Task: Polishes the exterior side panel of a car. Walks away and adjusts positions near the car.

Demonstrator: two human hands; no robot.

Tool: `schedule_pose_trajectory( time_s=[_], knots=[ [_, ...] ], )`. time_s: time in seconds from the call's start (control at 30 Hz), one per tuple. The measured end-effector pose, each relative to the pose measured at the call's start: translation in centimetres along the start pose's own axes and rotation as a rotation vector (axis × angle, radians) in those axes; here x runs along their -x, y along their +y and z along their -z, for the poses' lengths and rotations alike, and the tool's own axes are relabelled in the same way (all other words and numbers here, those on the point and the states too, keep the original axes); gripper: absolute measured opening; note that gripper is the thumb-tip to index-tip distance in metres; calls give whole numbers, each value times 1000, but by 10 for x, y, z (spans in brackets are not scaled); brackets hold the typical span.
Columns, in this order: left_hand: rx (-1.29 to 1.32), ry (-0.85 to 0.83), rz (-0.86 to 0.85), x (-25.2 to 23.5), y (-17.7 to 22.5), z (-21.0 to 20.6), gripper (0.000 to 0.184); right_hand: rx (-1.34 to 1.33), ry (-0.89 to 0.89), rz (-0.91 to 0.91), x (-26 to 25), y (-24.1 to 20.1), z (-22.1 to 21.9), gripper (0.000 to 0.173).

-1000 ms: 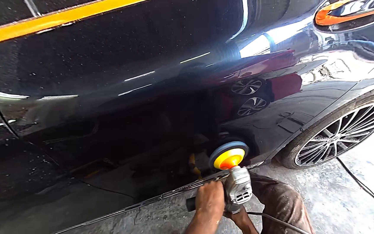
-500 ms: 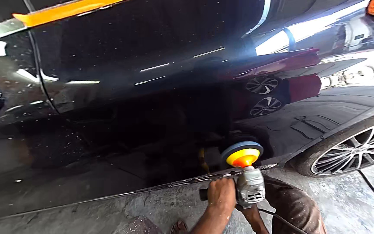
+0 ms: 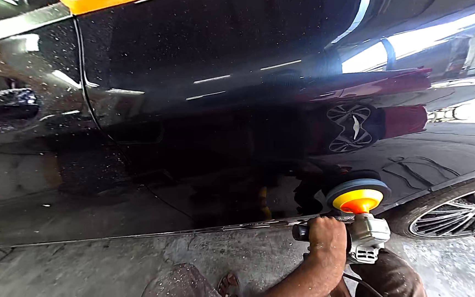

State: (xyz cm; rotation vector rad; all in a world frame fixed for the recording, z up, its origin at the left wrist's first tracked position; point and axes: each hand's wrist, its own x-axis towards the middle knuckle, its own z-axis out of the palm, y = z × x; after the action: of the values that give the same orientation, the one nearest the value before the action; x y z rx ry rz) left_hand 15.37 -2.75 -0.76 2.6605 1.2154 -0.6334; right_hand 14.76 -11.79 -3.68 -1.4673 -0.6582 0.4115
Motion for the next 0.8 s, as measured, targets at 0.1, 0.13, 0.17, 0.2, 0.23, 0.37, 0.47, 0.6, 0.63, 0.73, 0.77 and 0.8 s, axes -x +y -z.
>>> schedule_pose_trajectory(
  time_s=[0.1, 0.13, 0.17, 0.2, 0.23, 0.37, 0.47, 0.6, 0.63, 0.73, 0.77, 0.8],
  knots=[
    [51, -17, 35, 12, -25, -7, 24, -103, -159, -405, 5, 150, -10, 59],
    [66, -23, 57, 16, -35, -10, 23, -119, -163, -431, 8, 191, -16, 67],
    [81, -25, 80, 21, -46, -15, 23, -98, -170, -385, 11, 226, -21, 75],
    [94, -29, 103, 24, -57, -19, 24, -64, -192, -357, 12, 250, -24, 81],
    [105, -29, 120, 28, -68, -25, 25, -30, -227, -343, 11, 262, -25, 84],
    [145, -20, 182, 36, -107, -48, 34, 140, -298, -278, 7, 260, -30, 78],
    [162, 3, 228, 38, -120, -64, 36, 241, -336, -245, 6, 260, -32, 73],
    [185, -11, 228, 33, -117, -70, 36, 248, -319, -235, 5, 270, -26, 72],
    [190, -13, 211, 31, -114, -69, 36, 243, -299, -244, 5, 271, -23, 73],
    [243, 14, 141, 29, -102, -62, 33, 184, -246, -247, 5, 272, -17, 78],
    [255, 23, 118, 28, -98, -58, 31, 158, -227, -233, 5, 274, -15, 80],
    [262, 25, 96, 26, -93, -54, 28, 138, -213, -230, 5, 275, -14, 82]
  ],
)
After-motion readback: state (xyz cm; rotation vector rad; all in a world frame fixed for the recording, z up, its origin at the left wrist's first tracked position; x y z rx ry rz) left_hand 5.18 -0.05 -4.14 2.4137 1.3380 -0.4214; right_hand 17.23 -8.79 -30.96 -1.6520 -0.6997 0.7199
